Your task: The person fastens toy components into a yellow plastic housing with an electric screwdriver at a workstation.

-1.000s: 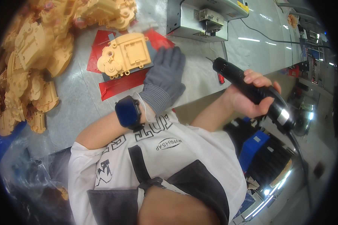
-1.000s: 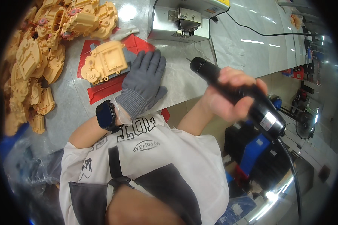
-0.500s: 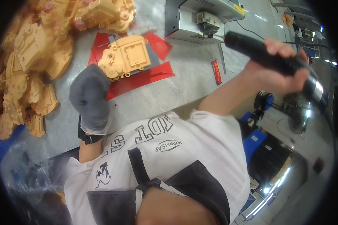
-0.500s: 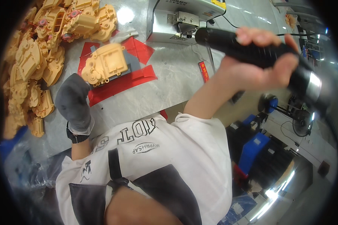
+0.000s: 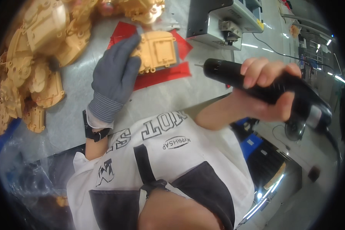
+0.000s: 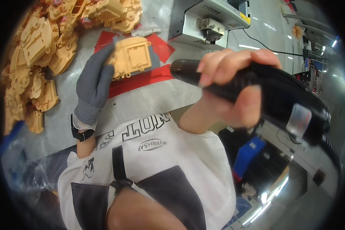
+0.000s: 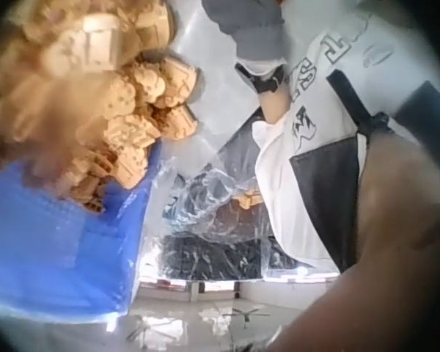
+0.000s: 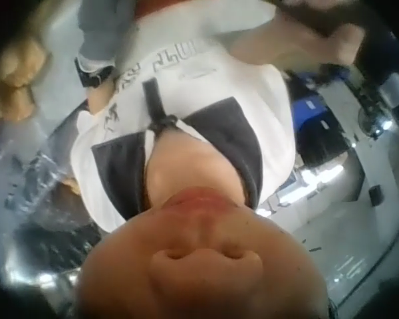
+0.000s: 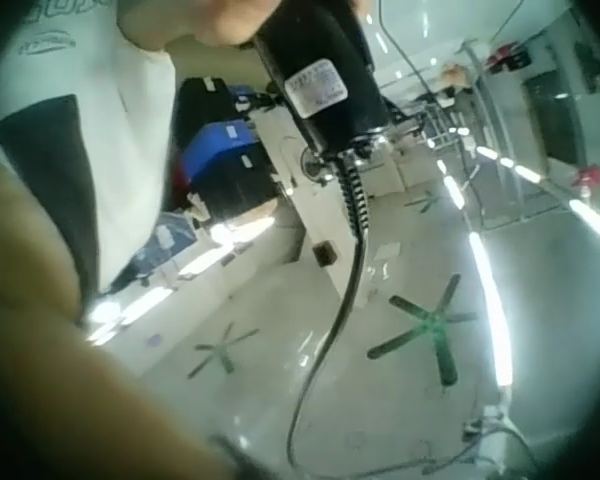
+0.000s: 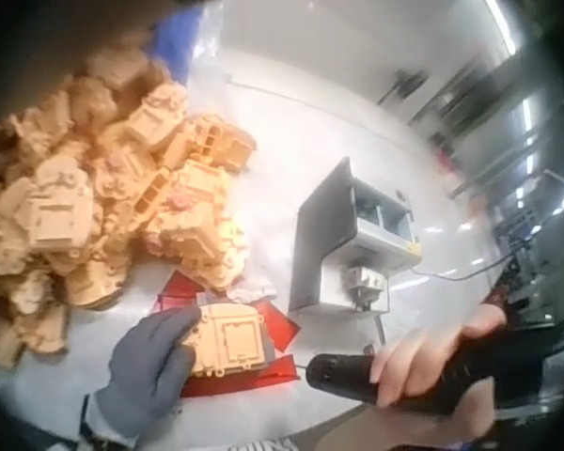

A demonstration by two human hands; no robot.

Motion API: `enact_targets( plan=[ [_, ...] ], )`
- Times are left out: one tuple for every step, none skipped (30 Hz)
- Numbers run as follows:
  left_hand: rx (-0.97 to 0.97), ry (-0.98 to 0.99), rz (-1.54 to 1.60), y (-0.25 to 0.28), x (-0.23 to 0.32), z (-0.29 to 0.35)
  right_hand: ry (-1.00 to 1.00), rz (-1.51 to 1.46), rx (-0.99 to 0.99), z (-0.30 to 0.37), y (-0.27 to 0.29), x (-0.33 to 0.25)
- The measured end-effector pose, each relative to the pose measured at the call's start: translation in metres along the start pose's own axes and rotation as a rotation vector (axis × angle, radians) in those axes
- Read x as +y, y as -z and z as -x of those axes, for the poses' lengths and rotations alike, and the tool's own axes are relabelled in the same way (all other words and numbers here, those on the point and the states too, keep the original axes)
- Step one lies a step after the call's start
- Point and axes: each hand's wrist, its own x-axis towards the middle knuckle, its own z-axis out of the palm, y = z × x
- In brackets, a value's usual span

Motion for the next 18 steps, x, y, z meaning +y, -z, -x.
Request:
enact_targets(
  plan=[
    [0.009,-0.021,-0.027,0.001,0.000,0.000,0.009,0.044,-0.046,-0.001,-0.005,0.002],
    [0.007,-0.018,-0.025,0.004,0.000,0.001,0.005,0.045,-0.046,-0.001,-0.005,0.005],
    [-0.027,0.001,-0.013,0.008,0.002,0.001,0.029,0.098,0.053,-0.005,0.002,0.007],
    [-0.057,0.020,-0.002,0.008,0.002,-0.001,0.054,0.148,0.148,-0.009,0.012,0.009],
    [-0.043,0.023,0.000,0.007,0.001,-0.001,0.072,0.245,0.258,-0.015,0.021,0.007],
    [-0.036,0.009,-0.006,0.005,0.002,-0.001,0.094,0.233,0.330,-0.021,0.031,0.003],
    [-0.033,-0.008,-0.013,0.005,0.001,0.000,0.140,0.273,0.356,-0.027,0.042,0.001],
    [-0.031,-0.007,-0.010,0.005,0.001,0.000,0.186,0.314,0.382,-0.034,0.050,0.002],
    [-0.028,-0.007,0.004,0.003,0.001,0.001,0.187,0.367,0.425,-0.038,0.055,0.009],
    [-0.027,-0.009,0.018,0.003,0.001,0.001,0.192,0.422,0.470,-0.044,0.057,0.016],
    [-0.038,-0.017,0.025,0.003,0.002,0.002,0.121,0.511,0.525,-0.047,0.054,0.025],
    [-0.042,0.009,0.029,0.005,0.001,0.002,0.075,0.470,0.531,-0.050,0.046,0.031],
    [-0.045,0.033,0.034,0.006,0.001,0.003,0.061,0.441,0.521,-0.049,0.049,0.030],
    [-0.049,0.030,0.035,0.007,0.002,0.004,0.049,0.412,0.510,-0.046,0.053,0.028],
    [-0.063,0.053,0.043,0.009,0.002,0.004,0.051,0.410,0.506,-0.043,0.053,0.027],
    [-0.074,0.078,0.048,0.009,0.002,0.004,-0.011,0.342,0.462,-0.038,0.053,0.023],
    [-0.066,0.081,0.045,0.009,0.001,0.003,-0.074,0.275,0.417,-0.030,0.052,0.018],
    [-0.062,0.049,0.048,0.008,-0.001,0.003,-0.101,0.179,0.371,-0.016,0.043,0.012]
  ],
)
